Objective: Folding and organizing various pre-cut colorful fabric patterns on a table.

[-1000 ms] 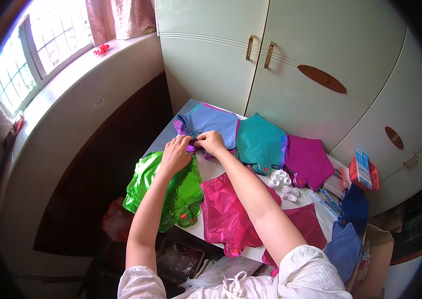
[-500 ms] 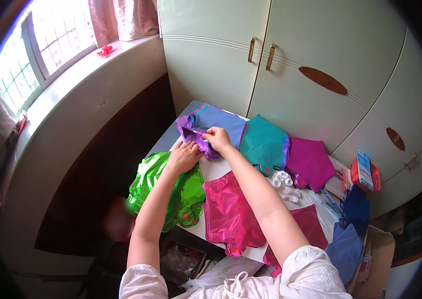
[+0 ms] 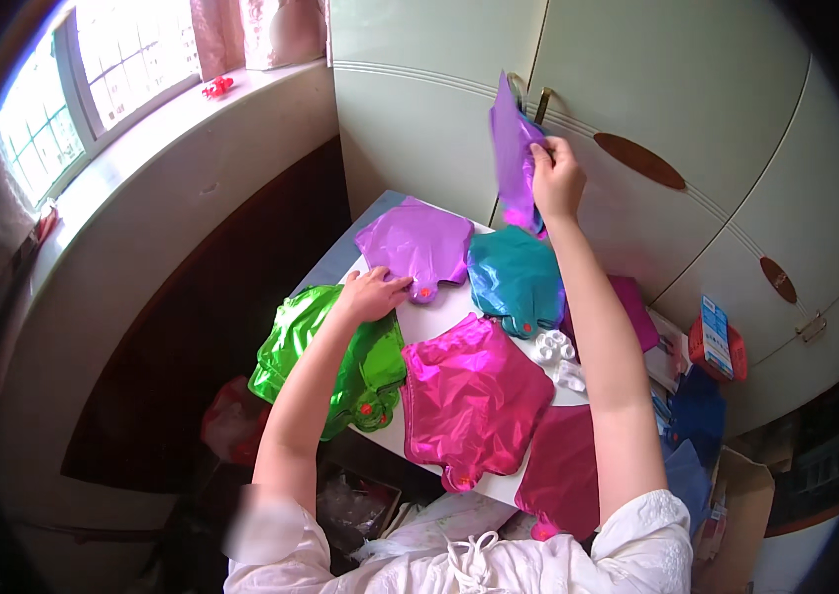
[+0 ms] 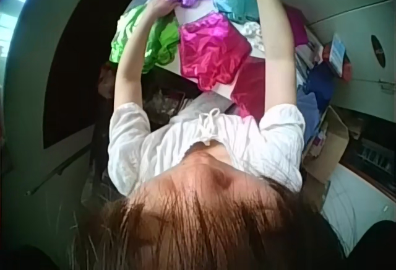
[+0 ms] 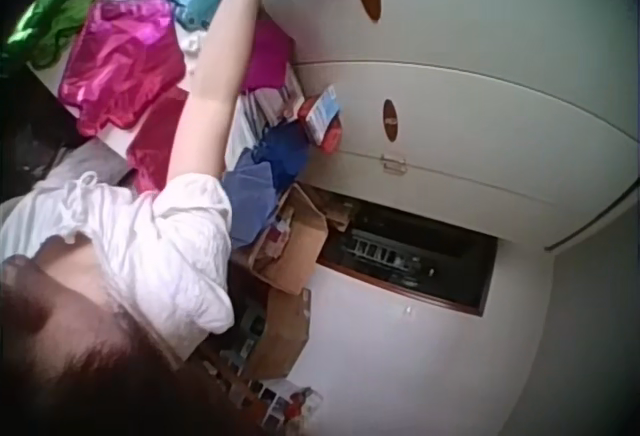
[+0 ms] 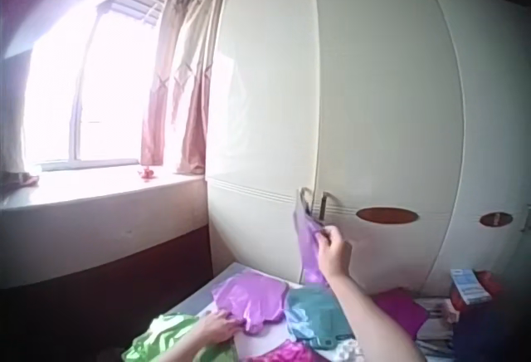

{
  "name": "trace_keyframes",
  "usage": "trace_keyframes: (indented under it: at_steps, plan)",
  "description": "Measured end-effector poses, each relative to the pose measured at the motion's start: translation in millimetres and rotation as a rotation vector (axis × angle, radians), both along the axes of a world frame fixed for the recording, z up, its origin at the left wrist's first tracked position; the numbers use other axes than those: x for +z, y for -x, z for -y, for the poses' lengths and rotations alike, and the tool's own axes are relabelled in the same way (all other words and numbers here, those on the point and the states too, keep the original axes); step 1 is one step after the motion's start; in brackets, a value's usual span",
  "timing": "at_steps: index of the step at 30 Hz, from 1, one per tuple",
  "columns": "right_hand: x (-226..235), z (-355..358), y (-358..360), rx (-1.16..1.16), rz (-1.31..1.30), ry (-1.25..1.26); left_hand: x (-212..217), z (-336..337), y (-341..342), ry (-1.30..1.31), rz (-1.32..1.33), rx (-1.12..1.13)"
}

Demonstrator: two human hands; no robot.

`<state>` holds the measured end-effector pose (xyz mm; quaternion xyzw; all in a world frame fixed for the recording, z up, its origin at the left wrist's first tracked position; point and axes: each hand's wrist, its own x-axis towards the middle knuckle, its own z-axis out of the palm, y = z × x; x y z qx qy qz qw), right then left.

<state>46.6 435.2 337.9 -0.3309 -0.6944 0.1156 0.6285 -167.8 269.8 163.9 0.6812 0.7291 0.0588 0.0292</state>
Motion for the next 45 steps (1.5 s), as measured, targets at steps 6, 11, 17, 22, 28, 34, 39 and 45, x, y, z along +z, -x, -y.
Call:
trace_keyframes:
  at_steps: [6,11,17,22,28,34,39,45]
  plan:
    - [-18.7,116.0,18.0,0.236,0.385,-0.516,24.2,51.2,41.3,-0.289,0.203,0.118]
    - [-104.6,209.2,43.5,0.576,0.734,-0.549,29.8,162.1,61.1,-0.229,0.215,0.186]
    - [-205.6,262.0,68.3,0.765,0.766,-0.527,15.6,205.1,60.3,0.021,0.384,0.273]
    - [-204.3,265.3,76.3,0.828,0.820,-0.509,19.9,206.7,51.3,0.046,0.380,0.331]
    - [-197.1,264.4,77.7,0.908,0.881,-0.360,-6.1,211.1,62.8,-0.227,0.364,0.220]
    - [-189.4,258.0,78.4,0.944,0.785,0.116,-3.1,226.0,48.3,-0.427,0.340,0.364]
    - [-193.9,251.2,79.7,0.944,0.655,0.404,6.3,247.7,11.5,-0.491,0.394,0.355]
    - [-197.2,247.8,83.0,0.999,0.539,0.610,-8.6,251.4,-17.0,-0.483,0.421,0.112]
